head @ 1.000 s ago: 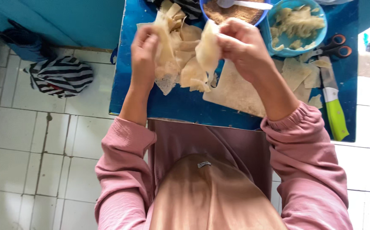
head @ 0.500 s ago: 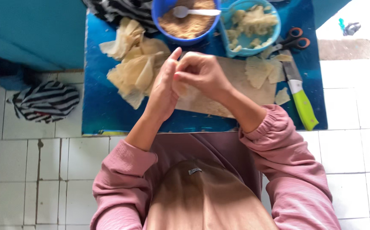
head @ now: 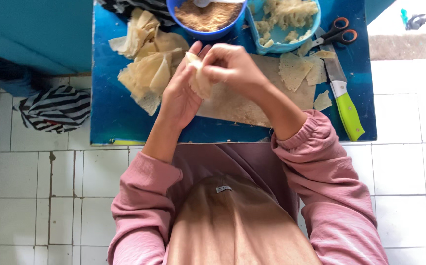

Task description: The person sits at a small table and assembles filled snack packets from thin square wrappers. They pick up a wrapper, spoon a brown filling from a blue bowl onto it, fold the wrapper over the filling, and set the finished packet aside, repeating the cycle with more wrappers.

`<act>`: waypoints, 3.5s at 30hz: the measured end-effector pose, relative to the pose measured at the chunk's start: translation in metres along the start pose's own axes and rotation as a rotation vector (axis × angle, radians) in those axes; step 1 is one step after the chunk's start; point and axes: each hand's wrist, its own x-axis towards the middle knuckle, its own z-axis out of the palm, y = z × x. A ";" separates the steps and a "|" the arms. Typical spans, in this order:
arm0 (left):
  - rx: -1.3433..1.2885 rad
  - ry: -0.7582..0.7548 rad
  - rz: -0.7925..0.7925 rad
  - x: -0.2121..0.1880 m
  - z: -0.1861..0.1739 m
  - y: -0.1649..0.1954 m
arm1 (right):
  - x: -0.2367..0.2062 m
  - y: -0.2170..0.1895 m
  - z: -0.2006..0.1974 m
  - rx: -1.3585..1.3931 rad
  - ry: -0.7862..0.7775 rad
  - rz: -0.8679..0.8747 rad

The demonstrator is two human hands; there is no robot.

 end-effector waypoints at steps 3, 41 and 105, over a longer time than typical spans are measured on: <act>0.015 0.041 -0.009 0.007 -0.006 -0.002 | 0.003 -0.003 -0.012 0.256 -0.014 0.039; 1.306 0.274 0.460 0.017 0.011 -0.008 | -0.001 -0.023 -0.021 -0.731 0.262 -0.029; 0.490 0.117 0.155 0.019 0.005 0.005 | -0.001 -0.019 -0.016 -0.239 0.170 -0.062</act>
